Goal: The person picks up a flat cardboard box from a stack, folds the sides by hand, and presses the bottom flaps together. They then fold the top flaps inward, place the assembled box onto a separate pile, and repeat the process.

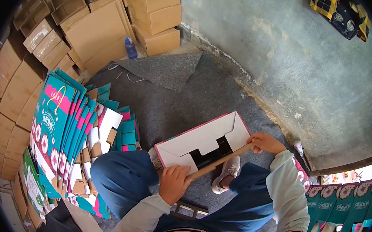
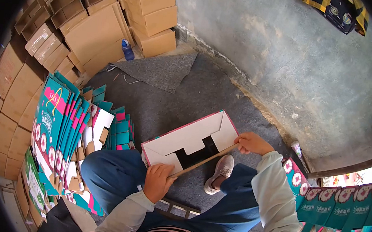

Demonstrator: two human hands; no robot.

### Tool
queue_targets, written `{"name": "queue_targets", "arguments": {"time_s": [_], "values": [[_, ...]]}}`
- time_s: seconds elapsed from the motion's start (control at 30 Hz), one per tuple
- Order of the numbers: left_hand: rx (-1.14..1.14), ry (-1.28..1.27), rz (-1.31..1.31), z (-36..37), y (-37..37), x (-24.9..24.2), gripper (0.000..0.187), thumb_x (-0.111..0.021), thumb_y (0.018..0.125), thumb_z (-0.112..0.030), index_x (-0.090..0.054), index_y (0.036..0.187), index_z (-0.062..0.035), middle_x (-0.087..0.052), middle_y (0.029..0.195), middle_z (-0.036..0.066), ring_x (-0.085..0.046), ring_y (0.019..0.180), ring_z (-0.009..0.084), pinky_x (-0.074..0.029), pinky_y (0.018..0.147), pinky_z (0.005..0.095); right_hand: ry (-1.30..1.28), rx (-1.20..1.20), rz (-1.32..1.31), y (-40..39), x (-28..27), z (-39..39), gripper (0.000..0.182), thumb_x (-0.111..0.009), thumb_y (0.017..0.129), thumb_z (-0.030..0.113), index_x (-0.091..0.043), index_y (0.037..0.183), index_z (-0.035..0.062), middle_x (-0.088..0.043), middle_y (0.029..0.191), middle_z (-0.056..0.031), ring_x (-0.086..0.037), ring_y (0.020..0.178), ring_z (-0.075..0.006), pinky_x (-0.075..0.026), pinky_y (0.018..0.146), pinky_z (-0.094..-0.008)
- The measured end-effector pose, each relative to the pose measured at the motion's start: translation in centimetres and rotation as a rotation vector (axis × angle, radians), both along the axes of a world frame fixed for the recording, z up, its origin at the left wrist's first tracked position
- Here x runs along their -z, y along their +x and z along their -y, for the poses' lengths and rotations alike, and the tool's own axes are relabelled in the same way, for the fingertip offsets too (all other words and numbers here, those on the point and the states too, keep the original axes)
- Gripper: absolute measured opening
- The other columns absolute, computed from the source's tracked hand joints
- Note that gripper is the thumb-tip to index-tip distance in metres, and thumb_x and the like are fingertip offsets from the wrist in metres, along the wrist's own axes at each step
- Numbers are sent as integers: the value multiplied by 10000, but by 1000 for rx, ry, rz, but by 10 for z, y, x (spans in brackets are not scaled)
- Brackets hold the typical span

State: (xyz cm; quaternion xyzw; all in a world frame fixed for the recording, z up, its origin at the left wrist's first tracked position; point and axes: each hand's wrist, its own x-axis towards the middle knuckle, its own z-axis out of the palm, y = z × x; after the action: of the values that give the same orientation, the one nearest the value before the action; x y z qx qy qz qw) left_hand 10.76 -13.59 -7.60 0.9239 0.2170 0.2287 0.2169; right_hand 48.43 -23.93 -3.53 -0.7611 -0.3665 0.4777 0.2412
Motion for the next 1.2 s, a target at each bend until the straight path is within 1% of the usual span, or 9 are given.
{"name": "queue_targets", "arguments": {"time_s": [0.03, 0.13, 0.2, 0.23, 0.33, 0.4, 0.53, 0.7, 1.2], "values": [[-58, -82, 26, 1, 2, 0, 479, -629, 817, -170, -493, 1241, 9, -606, 1068, 127, -541, 1016, 283, -397, 871, 421, 53, -11, -28, 1, 3, 2, 221, -495, 874, 157, -624, 967, 4, -642, 794, -163, -635, 658, -312, -501, 603, -369], [-225, -281, 95, 4, 13, 6, 545, -619, 845, -147, -412, 1327, 1, -600, 1070, 158, -537, 1024, 311, -395, 880, 422, 157, -183, 609, -15, -4, -6, 279, -561, 824, 157, -607, 1067, 28, -645, 878, -143, -628, 807, -343, -512, 726, -393], [-309, -364, 121, 7, 19, 14, 619, -641, 832, -133, -365, 1373, -17, -571, 1132, 189, -534, 1043, 328, -394, 895, 413, 312, -189, 798, -37, -15, -14, 357, -615, 804, 200, -576, 1127, 52, -616, 1018, -153, -607, 888, -345, -507, 765, -397], [-299, -250, 121, 7, 21, 15, 601, -638, 834, -133, -379, 1362, -8, -550, 1158, 208, -525, 1061, 337, -388, 909, 420, 387, -188, 894, -48, -20, -18, 403, -641, 794, 222, -560, 1157, 64, -601, 1088, -158, -597, 929, -346, -504, 785, -399], [-267, 42, 53, 4, 27, 14, 546, -631, 838, -143, -426, 1321, 11, -486, 1237, 251, -491, 1122, 363, -369, 952, 442, 528, -361, 827, -71, -24, -21, 573, -709, 747, 287, -500, 1242, 88, -490, 1290, -160, -523, 1102, -362, -468, 886, -410], [-254, 172, -80, 3, 26, 11, 507, -629, 841, -166, -464, 1286, 13, -443, 1293, 261, -457, 1175, 379, -350, 983, 462, 588, -538, 848, -78, -22, -22, 657, -743, 706, 303, -488, 1274, 91, -461, 1331, -152, -479, 1168, -358, -438, 932, -421], [-154, 154, -74, 3, 27, -1, 506, -665, 820, -261, -520, 1235, -10, -436, 1326, 239, -402, 1249, 378, -316, 1016, 504, 518, -700, 923, -85, -9, -24, 811, -800, 623, 320, -461, 1326, 99, -421, 1381, -139, -416, 1253, -347, -396, 986, -445], [23, 111, -100, -2, 26, 13, 629, -695, 778, -376, -505, 1229, 20, -462, 1309, 221, -422, 1234, 377, -314, 1028, 503, 420, -717, 891, -86, 4, -27, 809, -809, 616, 305, -469, 1320, 94, -438, 1369, -131, -418, 1256, -330, -405, 974, -436], [64, 87, -189, -1, 27, 16, 582, -633, 828, -383, -511, 1203, 45, -516, 1244, 226, -466, 1190, 347, -347, 1016, 449, 335, -868, 703, -64, 27, -34, 714, -763, 660, 394, -534, 1246, 56, -519, 1292, -126, -469, 1205, -293, -406, 981, -371]]}}
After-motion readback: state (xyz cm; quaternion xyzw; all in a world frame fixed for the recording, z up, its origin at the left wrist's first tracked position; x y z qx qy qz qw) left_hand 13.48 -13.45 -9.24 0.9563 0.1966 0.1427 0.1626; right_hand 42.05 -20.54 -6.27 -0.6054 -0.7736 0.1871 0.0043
